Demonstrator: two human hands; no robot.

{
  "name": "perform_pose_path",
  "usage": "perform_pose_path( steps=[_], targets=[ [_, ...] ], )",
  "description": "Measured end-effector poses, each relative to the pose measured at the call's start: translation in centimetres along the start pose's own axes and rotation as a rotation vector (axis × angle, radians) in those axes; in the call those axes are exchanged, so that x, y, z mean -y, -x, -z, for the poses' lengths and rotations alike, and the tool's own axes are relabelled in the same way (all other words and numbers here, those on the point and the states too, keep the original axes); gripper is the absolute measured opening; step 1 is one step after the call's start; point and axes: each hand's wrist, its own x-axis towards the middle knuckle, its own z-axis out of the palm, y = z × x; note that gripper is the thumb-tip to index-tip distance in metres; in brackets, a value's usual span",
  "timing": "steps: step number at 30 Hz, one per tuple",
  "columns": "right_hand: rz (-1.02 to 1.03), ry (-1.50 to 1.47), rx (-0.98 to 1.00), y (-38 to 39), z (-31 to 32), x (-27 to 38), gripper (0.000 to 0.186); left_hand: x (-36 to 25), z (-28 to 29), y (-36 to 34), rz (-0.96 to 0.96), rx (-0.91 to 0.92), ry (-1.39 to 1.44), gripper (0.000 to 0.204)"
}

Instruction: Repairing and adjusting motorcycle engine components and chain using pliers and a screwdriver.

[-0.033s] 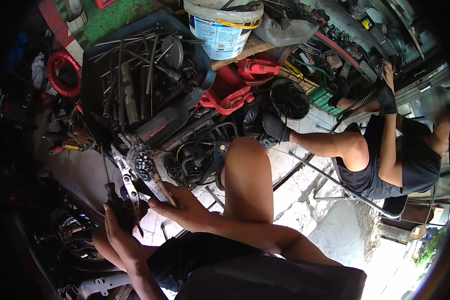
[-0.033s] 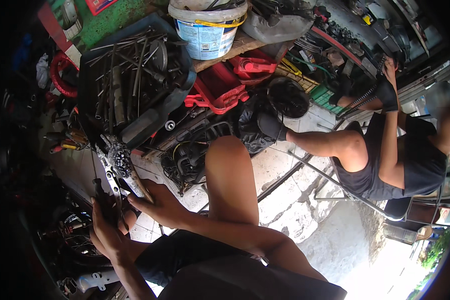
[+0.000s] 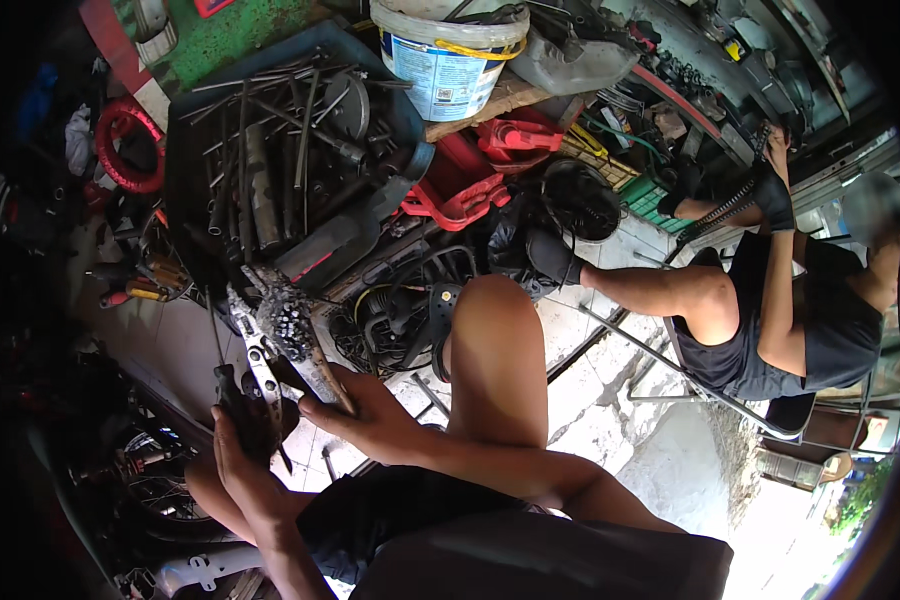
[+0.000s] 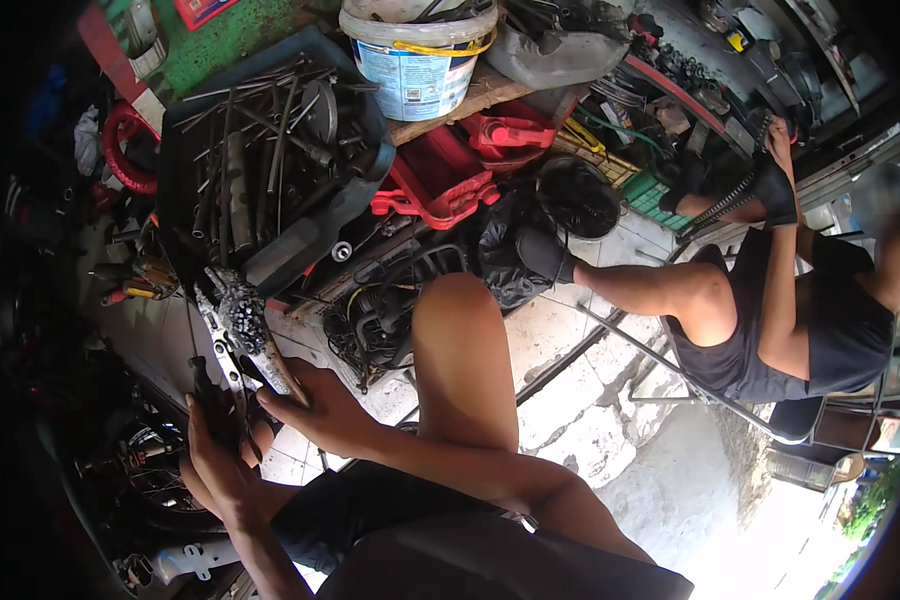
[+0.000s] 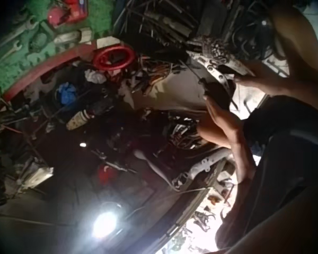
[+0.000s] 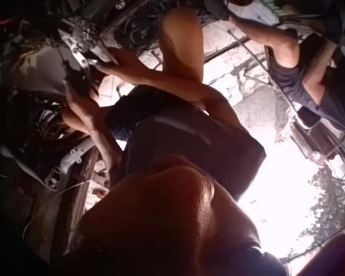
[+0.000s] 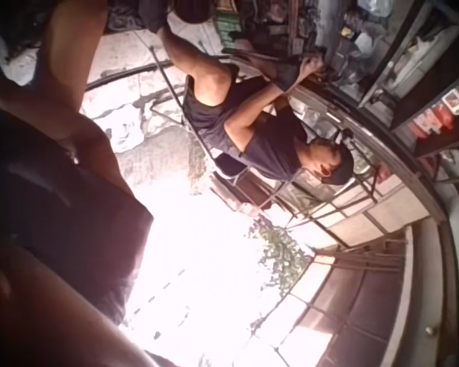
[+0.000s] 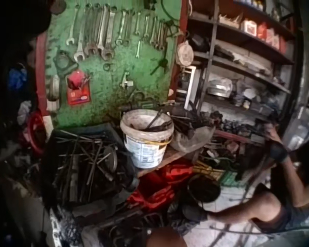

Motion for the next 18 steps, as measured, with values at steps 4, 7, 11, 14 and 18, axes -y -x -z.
perform_pose_path(
  steps=[4, 7, 11, 14, 18],
  targets=[
    [0.153, 0.015, -0.045, -0.1, -0.3, -0.4, 0.045, 1.0, -0.6, 0.1, -0.048, 0.162, 0.134, 0.045],
    [0.230, -0.029, -0.100, -0.1, -0.3, -0.7, 0.049, 1.4, -0.7, 0.2, -0.025, 0.128, 0.125, 0.045],
    [0.282, -0.036, -0.109, -0.1, -0.2, -1.4, 0.038, 1.4, -3.0, 1.7, 0.013, 0.232, 0.229, 0.047],
    [0.248, -0.140, -0.151, 0.2, -1.0, -0.7, 0.037, 3.3, -3.4, 2.8, -0.099, 0.132, 0.061, 0.046],
    [0.288, 0.048, -0.171, 0.0, -0.4, -0.7, 0.036, 2.7, -4.5, 2.6, -0.044, 0.131, 0.175, 0.049]
  ],
)
